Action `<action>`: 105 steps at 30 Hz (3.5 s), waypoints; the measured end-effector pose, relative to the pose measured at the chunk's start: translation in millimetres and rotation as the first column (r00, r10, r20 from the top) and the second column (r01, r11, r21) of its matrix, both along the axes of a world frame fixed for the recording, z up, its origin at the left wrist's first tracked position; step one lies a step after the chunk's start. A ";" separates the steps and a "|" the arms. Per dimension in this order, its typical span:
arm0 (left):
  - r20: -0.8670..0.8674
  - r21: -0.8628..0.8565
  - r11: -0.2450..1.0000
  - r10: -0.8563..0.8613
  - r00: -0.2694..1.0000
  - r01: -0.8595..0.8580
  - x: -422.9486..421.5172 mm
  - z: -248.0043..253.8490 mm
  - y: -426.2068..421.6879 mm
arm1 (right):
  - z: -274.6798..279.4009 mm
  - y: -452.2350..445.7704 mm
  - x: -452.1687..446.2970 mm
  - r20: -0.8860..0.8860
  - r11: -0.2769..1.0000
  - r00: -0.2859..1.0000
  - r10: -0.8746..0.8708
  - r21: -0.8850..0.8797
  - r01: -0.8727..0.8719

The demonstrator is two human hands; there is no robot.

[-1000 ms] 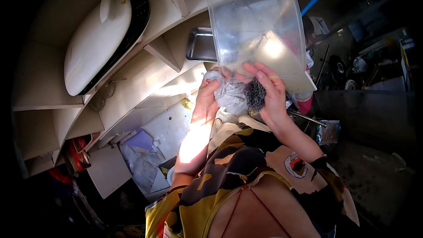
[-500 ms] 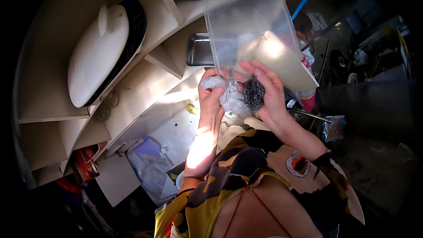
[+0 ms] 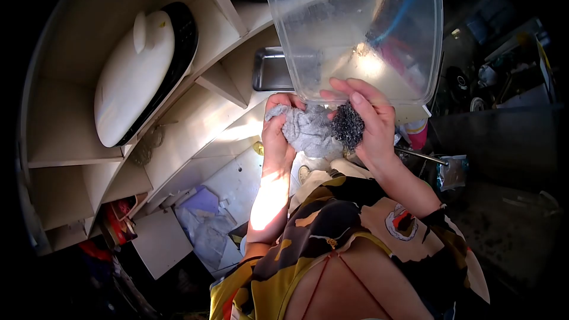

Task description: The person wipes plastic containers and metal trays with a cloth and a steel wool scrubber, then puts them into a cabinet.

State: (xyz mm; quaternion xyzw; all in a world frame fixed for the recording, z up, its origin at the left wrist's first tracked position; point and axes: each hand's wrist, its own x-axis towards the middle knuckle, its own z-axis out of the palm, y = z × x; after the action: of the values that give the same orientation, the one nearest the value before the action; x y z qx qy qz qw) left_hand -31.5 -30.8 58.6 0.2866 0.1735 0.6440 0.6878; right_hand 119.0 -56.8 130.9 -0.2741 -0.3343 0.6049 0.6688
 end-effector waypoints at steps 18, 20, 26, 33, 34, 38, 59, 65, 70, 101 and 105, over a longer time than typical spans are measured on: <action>-0.206 -0.230 0.946 0.180 0.962 -0.227 -0.8 16.4 13.1 | -24.4 -4.9 15.9 0.128 0.994 0.991 -0.028 -0.101 0.042; -0.195 -0.183 0.958 0.185 0.963 -0.221 -6.6 19.5 23.3 | -28.8 -5.6 20.9 0.160 0.995 0.987 -0.010 -0.096 0.026; -0.187 0.048 0.983 0.181 0.966 -0.175 -24.0 40.9 53.4 | -28.3 -11.9 35.3 0.197 0.998 0.979 0.050 -0.046 -0.042; -0.193 0.061 0.986 0.164 0.967 -0.155 -29.7 57.1 57.7 | -25.1 -15.0 39.6 0.297 1.000 0.955 0.009 0.008 -0.012; -0.191 0.062 0.986 0.166 0.967 -0.157 -29.1 60.2 57.5 | -24.6 -14.3 40.5 0.346 0.999 0.938 0.001 0.037 -0.015; -0.350 0.074 0.972 0.236 0.907 -0.224 -30.4 68.2 57.6 | -28.1 -14.9 44.3 0.468 0.995 0.884 0.001 0.090 -0.049; -0.777 0.355 0.876 0.470 0.419 -0.325 -73.5 79.8 79.9 | 9.7 -16.9 75.1 0.485 0.971 0.842 0.235 -0.081 -0.225; -0.804 0.446 0.877 0.480 0.352 -0.177 -81.3 86.3 73.2 | 19.6 -8.6 94.9 0.463 0.947 0.826 0.322 -0.161 -0.279; -0.606 0.130 0.978 0.209 0.767 -0.163 -78.3 72.8 66.0 | 16.7 1.9 93.7 0.460 0.988 0.874 0.154 -0.075 -0.135; -0.695 -0.142 0.949 -0.299 0.654 0.283 -65.5 37.3 75.9 | 1.4 12.7 139.2 0.474 0.919 0.803 0.362 -0.323 -0.224; -0.839 -0.050 0.976 -0.158 0.521 0.214 -54.0 43.8 87.0 | -0.7 13.8 142.3 0.475 0.890 0.765 0.436 -0.353 -0.289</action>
State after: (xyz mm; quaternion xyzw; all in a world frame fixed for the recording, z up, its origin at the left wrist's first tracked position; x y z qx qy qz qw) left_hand -85.5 56.1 102.5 0.5961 0.4301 0.3564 0.5768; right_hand 261.3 -43.0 130.2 -0.4478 -0.4744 0.6591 0.3742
